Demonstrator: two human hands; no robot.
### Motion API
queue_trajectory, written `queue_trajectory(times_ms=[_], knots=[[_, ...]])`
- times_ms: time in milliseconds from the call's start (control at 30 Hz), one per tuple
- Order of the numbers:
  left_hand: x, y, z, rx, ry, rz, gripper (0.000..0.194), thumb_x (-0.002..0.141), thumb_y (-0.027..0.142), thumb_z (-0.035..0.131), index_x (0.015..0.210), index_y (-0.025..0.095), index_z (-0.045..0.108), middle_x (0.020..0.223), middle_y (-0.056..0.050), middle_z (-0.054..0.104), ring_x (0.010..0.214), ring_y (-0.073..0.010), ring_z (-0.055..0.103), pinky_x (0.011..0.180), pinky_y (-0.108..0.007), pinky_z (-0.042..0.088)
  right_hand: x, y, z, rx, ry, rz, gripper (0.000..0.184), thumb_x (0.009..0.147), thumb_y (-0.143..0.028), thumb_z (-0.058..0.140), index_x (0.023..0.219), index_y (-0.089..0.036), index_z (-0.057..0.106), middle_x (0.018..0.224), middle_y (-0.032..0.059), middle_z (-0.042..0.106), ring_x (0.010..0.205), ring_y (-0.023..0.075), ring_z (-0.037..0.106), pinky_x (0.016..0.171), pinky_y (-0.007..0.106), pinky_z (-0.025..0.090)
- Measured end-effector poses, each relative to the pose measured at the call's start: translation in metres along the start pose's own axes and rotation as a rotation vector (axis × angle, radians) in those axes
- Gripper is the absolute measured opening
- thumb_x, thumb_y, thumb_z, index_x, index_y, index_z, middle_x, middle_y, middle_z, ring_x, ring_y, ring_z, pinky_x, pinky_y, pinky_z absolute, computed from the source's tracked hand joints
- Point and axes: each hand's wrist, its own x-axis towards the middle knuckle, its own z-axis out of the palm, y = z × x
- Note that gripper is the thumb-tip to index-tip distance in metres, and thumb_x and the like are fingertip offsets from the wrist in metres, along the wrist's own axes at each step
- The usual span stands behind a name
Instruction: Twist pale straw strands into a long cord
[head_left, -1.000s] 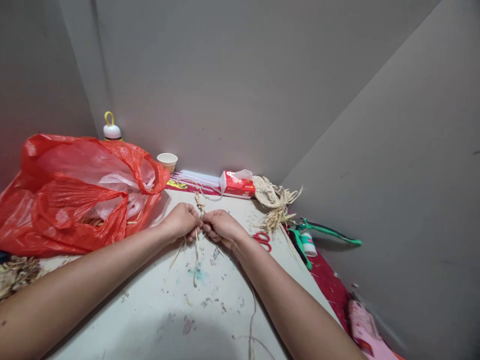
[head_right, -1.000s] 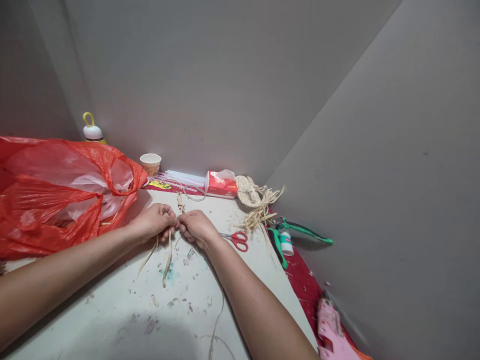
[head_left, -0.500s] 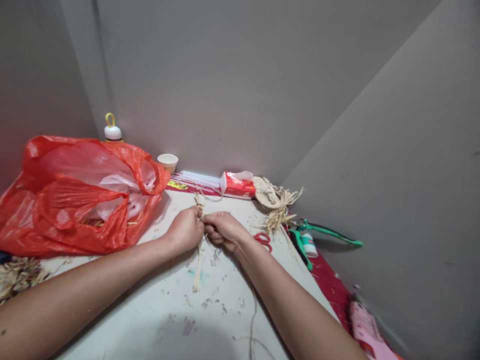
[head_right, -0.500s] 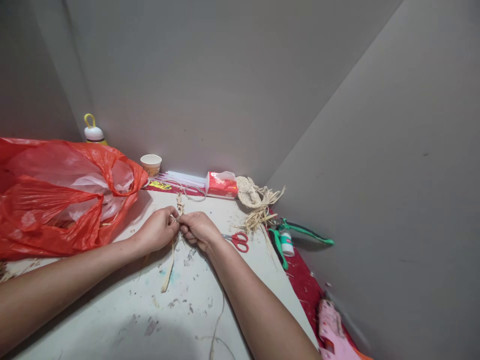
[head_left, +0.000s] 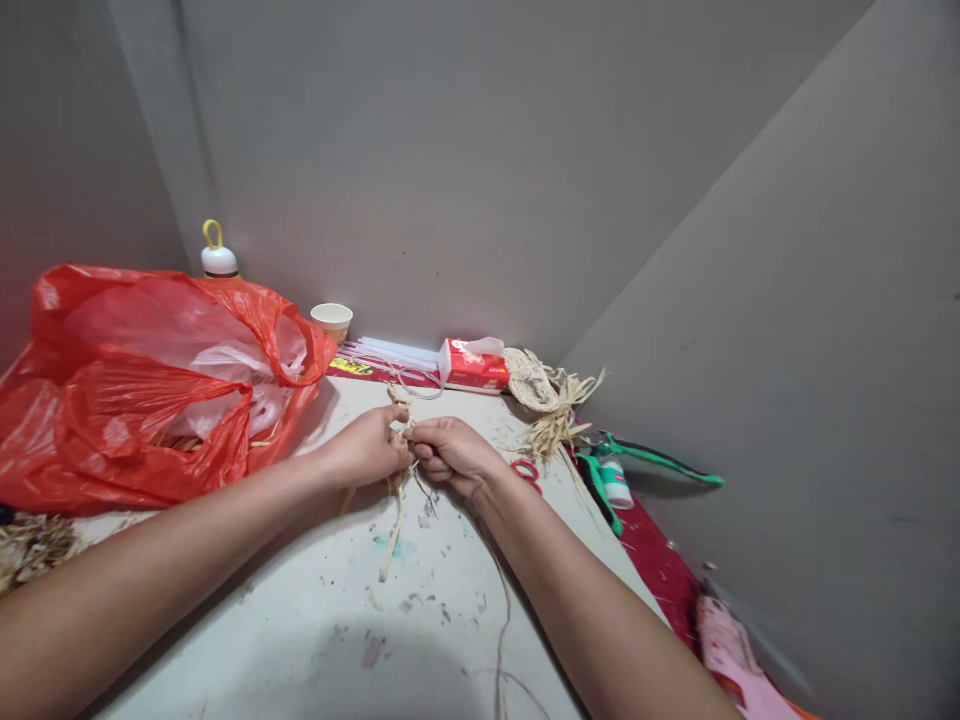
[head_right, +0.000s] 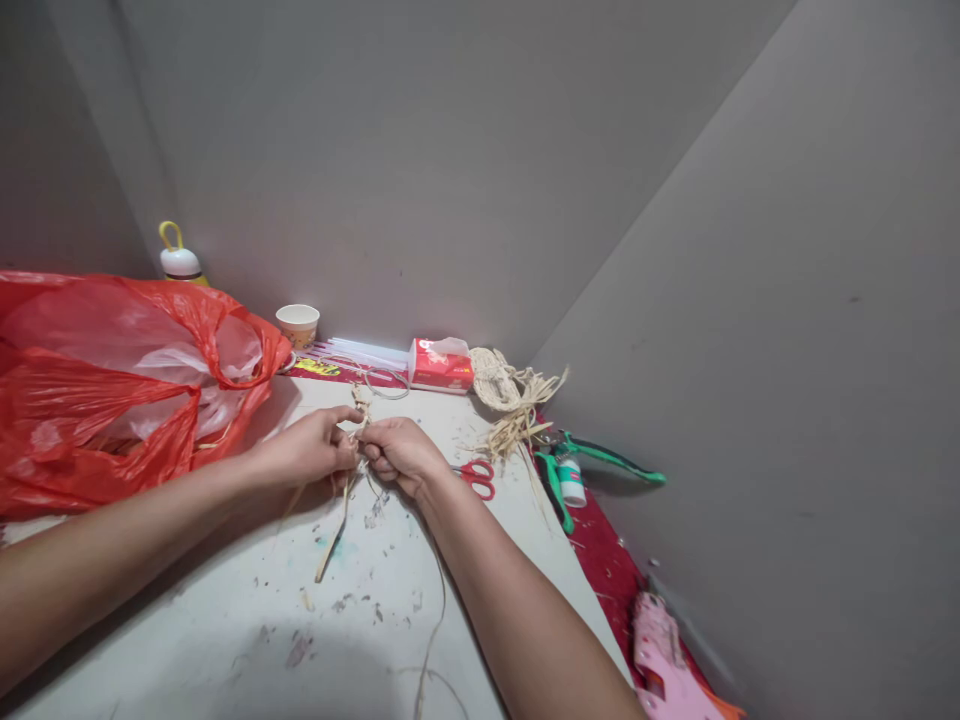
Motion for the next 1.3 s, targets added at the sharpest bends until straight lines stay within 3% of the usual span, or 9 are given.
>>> queue_trajectory(times_ms=[133,233,300,500,633,800,1000,1167,1300], knots=[[-0.012,0.021,-0.043,-0.054,-0.311,-0.066,0.063,0.068,0.013,0.063,0.128,0.013,0.043,0.057,0.003,0.063,0.047,-0.0126,0.057,0.049,-0.021,0.042,0.000,-0.001,-0.006,0.004,-0.044,0.012,0.017,0.062,-0.022,0.065,0.060,-0.014,0.050,0.040,-0.0093,0.038,0.030,-0.0003,0.021,0.032,0.015,0.007],[-0.019,0.031,-0.071,-0.174,-0.324,0.006,0.055,0.070,0.018,0.067,0.122,0.017,0.050,0.062,0.001,0.065,0.051,-0.0120,0.060,0.049,-0.020,0.043,0.000,-0.001,-0.008,-0.008,-0.079,0.022,0.016,0.063,-0.023,0.066,0.063,-0.011,0.056,0.040,-0.0083,0.040,0.029,-0.0003,0.021,0.032,0.016,0.007],[-0.017,0.030,-0.076,-0.297,-0.278,0.029,0.044,0.070,0.017,0.068,0.113,0.016,0.057,0.066,-0.001,0.067,0.052,-0.0103,0.060,0.048,-0.018,0.043,0.000,-0.001,-0.009,-0.017,-0.100,0.028,0.017,0.064,-0.023,0.067,0.065,-0.009,0.059,0.040,-0.0078,0.041,0.029,-0.0004,0.022,0.031,0.015,0.007],[0.010,0.001,-0.038,-0.719,0.016,-0.020,0.011,0.069,0.008,0.068,0.074,0.011,0.058,0.066,-0.006,0.068,0.051,-0.0083,0.060,0.055,-0.021,0.049,0.001,0.002,-0.012,-0.031,-0.149,0.020,0.019,0.065,-0.024,0.069,0.059,-0.011,0.055,0.040,-0.0071,0.042,0.028,0.0002,0.024,0.030,0.015,0.008],[0.020,-0.014,-0.012,-0.749,0.137,0.025,0.013,0.066,0.008,0.070,0.066,0.012,0.057,0.059,-0.004,0.065,0.049,-0.0095,0.058,0.053,-0.022,0.048,0.001,0.003,-0.013,-0.032,-0.180,0.015,0.018,0.064,-0.023,0.070,0.061,-0.012,0.056,0.041,-0.0068,0.044,0.028,0.0001,0.024,0.030,0.015,0.008],[0.020,-0.011,-0.004,-0.712,0.380,0.024,0.009,0.063,0.012,0.071,0.062,0.012,0.062,0.051,0.003,0.058,0.041,-0.0039,0.047,0.045,-0.016,0.038,0.001,0.002,-0.013,-0.022,-0.194,0.001,0.018,0.064,-0.024,0.069,0.061,-0.012,0.056,0.042,-0.0069,0.044,0.029,-0.0001,0.024,0.030,0.014,0.009],[0.017,-0.002,-0.006,-0.784,0.226,-0.043,0.013,0.060,0.017,0.074,0.061,0.013,0.062,0.046,0.003,0.053,0.040,-0.0044,0.044,0.041,-0.016,0.032,0.001,0.001,-0.014,-0.007,-0.207,-0.009,0.021,0.064,-0.024,0.070,0.059,-0.013,0.053,0.042,-0.0074,0.041,0.029,-0.0005,0.024,0.031,0.014,0.008],[0.020,-0.011,-0.003,-0.589,0.274,-0.066,0.006,0.063,0.013,0.068,0.063,0.013,0.062,0.047,0.002,0.056,0.040,-0.0053,0.045,0.041,-0.017,0.030,0.001,0.002,-0.016,0.009,-0.214,-0.013,0.016,0.064,-0.021,0.070,0.065,-0.011,0.057,0.044,-0.0076,0.042,0.031,-0.0007,0.024,0.031,0.013,0.009],[0.021,-0.017,-0.003,-0.438,0.294,0.046,0.004,0.062,0.014,0.066,0.064,0.014,0.062,0.052,0.004,0.057,0.047,-0.0061,0.048,0.049,-0.018,0.036,0.000,0.002,-0.016,0.004,-0.237,-0.032,0.017,0.068,-0.023,0.068,0.066,-0.011,0.056,0.045,-0.0073,0.042,0.031,-0.0010,0.024,0.032,0.014,0.008]])
